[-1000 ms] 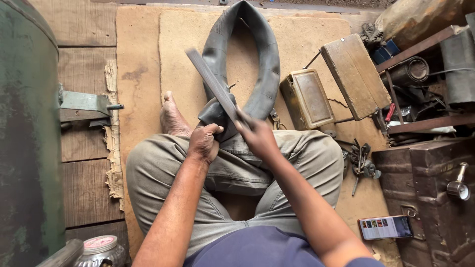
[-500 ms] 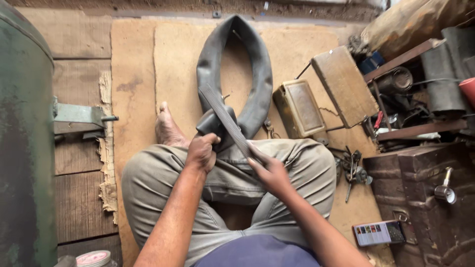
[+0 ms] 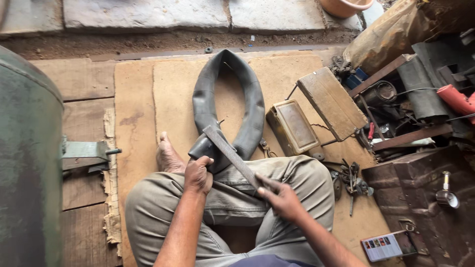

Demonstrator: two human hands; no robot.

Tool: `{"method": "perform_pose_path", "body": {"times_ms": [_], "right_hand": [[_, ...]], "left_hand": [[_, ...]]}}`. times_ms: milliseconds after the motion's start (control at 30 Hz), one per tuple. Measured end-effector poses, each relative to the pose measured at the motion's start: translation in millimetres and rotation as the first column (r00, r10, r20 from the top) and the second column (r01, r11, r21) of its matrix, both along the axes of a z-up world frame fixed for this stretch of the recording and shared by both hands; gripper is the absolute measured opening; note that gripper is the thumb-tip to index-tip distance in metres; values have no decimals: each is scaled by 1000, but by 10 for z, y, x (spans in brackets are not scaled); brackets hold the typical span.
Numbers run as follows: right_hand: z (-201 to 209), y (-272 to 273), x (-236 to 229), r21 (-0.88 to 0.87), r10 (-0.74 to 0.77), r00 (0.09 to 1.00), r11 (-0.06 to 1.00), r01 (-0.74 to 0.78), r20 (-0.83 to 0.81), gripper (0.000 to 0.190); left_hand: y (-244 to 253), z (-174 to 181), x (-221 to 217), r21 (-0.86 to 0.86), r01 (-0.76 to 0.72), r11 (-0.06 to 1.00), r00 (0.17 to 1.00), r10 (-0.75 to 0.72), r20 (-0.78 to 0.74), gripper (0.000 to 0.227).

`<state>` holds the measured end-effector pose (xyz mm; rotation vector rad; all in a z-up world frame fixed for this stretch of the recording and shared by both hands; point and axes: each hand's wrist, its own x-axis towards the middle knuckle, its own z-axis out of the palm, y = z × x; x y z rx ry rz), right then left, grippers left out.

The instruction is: The person sits on the floor and uses pliers to remove a nail from a tire tube. They then apply a substance from a small container onto the puncture site using a brush. Finally, they use a metal file to roughen the surface of the tube around the repair area.

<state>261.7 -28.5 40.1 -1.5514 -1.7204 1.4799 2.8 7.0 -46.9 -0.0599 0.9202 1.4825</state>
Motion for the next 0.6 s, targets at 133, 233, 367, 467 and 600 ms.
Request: {"method": "perform_pose_path", "body": {"times_ms": [133, 233, 367, 467, 600], "right_hand": [[-86, 107, -355, 124, 7, 997, 992, -16, 71, 51], [-122, 559, -856, 241, -9, 998, 971, -7, 67, 49], [-183, 975, -1079, 98, -144, 984, 983, 154, -104, 48], [-155, 724, -563, 189, -74, 996, 980, 64, 46, 49], [-37, 49, 33, -49, 6, 990, 999, 1, 139, 55]], "left_hand": [[6, -98, -21, 6, 46, 999, 999, -46, 19, 27], [-45, -155, -33, 46, 73, 996, 997, -71, -37, 30], [-8, -391, -11, 102, 154, 983, 978, -137, -160, 15], [-27, -325, -9, 29, 48, 998, 995, -46, -90, 31], [18, -74, -14, 63, 10, 998, 999, -7, -54, 41]]}}
